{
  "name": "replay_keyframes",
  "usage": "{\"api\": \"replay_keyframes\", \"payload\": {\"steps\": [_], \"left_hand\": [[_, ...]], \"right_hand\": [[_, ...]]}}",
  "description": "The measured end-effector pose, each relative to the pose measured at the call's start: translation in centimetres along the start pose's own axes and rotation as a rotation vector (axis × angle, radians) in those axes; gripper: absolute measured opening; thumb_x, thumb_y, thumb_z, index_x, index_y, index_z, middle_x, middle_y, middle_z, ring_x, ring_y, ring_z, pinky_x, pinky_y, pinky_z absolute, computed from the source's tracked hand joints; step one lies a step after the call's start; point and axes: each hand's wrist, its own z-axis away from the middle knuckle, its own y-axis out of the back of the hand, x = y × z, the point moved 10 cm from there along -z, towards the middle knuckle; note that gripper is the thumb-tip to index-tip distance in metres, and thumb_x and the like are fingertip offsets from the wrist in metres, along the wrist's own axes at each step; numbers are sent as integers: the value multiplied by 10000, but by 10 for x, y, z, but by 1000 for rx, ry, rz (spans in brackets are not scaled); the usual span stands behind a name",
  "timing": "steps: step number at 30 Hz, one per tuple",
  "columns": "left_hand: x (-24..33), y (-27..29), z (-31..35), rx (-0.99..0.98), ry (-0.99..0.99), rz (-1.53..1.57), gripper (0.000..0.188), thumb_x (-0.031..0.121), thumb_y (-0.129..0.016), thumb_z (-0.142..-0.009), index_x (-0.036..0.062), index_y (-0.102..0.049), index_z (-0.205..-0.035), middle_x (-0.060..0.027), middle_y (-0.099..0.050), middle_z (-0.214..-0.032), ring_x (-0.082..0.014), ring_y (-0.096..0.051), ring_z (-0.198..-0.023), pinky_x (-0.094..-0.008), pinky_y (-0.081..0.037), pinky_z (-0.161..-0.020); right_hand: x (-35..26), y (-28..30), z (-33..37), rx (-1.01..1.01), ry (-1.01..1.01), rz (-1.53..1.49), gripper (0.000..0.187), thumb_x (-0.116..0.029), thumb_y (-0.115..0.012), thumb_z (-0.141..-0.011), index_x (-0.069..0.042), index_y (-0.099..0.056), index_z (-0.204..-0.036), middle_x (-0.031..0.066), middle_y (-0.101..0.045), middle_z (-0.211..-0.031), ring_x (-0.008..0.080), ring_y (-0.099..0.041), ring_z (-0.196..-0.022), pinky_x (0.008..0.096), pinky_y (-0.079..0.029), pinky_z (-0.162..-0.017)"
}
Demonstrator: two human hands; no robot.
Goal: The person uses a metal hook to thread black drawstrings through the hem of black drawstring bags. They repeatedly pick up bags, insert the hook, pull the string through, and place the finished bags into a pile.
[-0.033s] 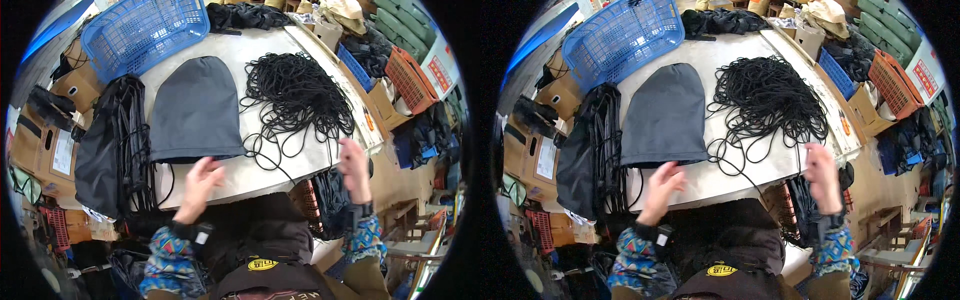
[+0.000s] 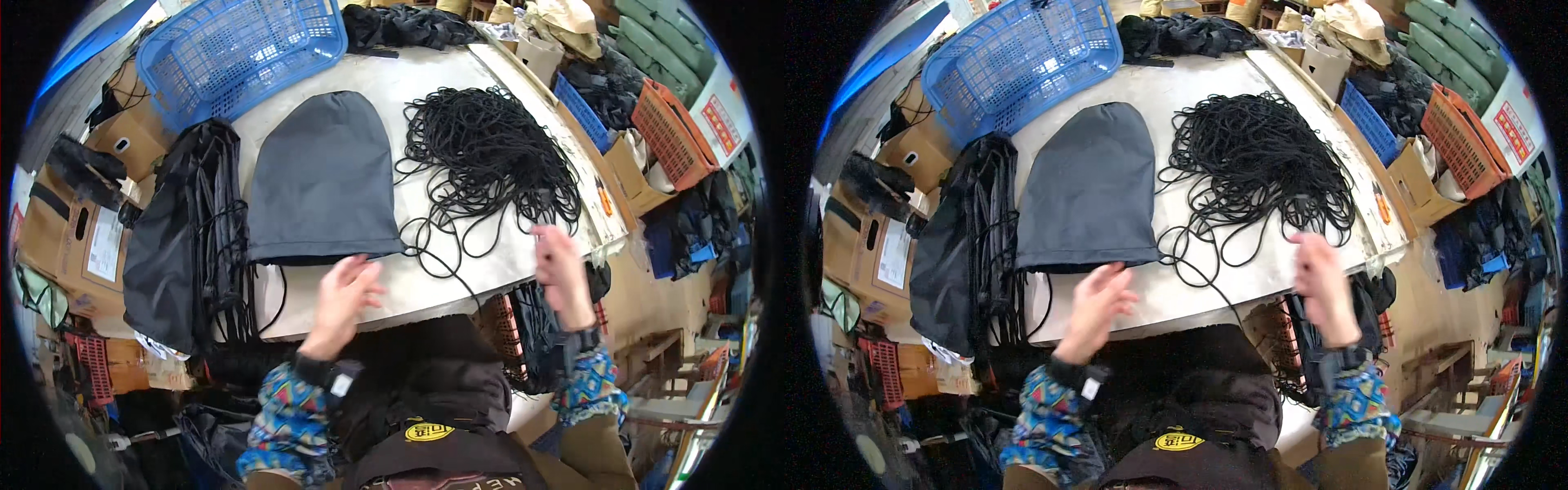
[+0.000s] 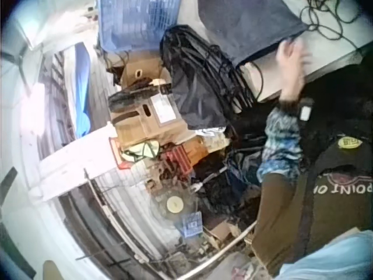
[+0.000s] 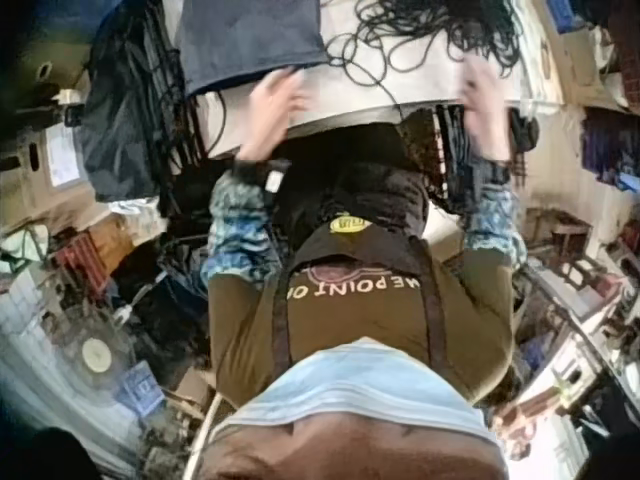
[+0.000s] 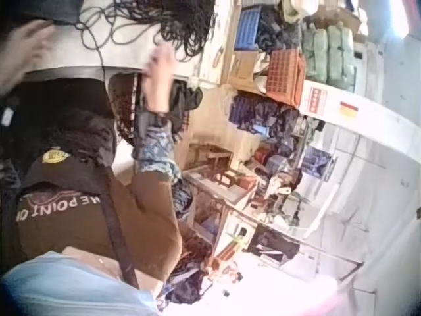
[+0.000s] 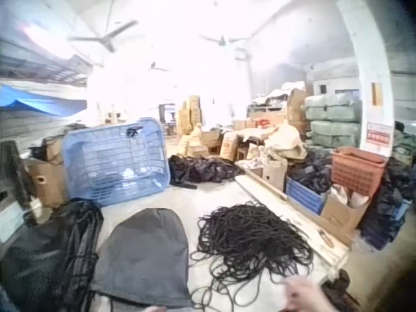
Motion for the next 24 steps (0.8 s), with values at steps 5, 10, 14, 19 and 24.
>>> {"api": "replay_keyframes", "payload": {"steps": [5,10,14,19,24], "left_hand": [[-14,-30,-36,89,-54,183,224,229,-631,-889,11,-589,-917,-40,-611,-828,-137,-605,-689,-252,-465,-530],[7,-28,14,0,-171,63,225,219,-558,-933,0,-585,-894,-65,-624,-824,-139,-614,-702,-253,-469,-546],[9,-8,45,84,-236,-66,262,245,-532,-948,-9,-575,-899,-81,-616,-812,-129,-597,-678,-241,-460,-540],[56,-9,82,286,-667,-680,111,70,-664,-825,-34,-627,-826,-97,-588,-710,-121,-559,-547,-271,-430,-469],[15,-6,64,-21,-100,37,191,127,-592,-903,-54,-651,-916,-135,-670,-874,-184,-652,-703,-278,-549,-573]], "right_hand": [[32,-126,4,-364,1,146,236,-241,-506,-963,-46,-609,-1046,-99,-384,-648,-5,-310,-513,165,-244,-423],[41,-163,32,-482,342,601,267,-189,-597,-913,35,-618,-1056,0,-558,-747,55,-433,-663,243,-386,-557],[41,-184,57,-582,380,676,194,-136,-610,-887,38,-628,-969,96,-560,-711,82,-468,-655,273,-403,-566],[28,-202,83,-633,542,603,126,-74,-600,-863,35,-623,-922,137,-570,-698,209,-538,-604,306,-418,-562],[26,-190,80,-601,499,685,124,-73,-569,-886,32,-611,-935,149,-572,-724,214,-550,-624,307,-423,-573]]}}
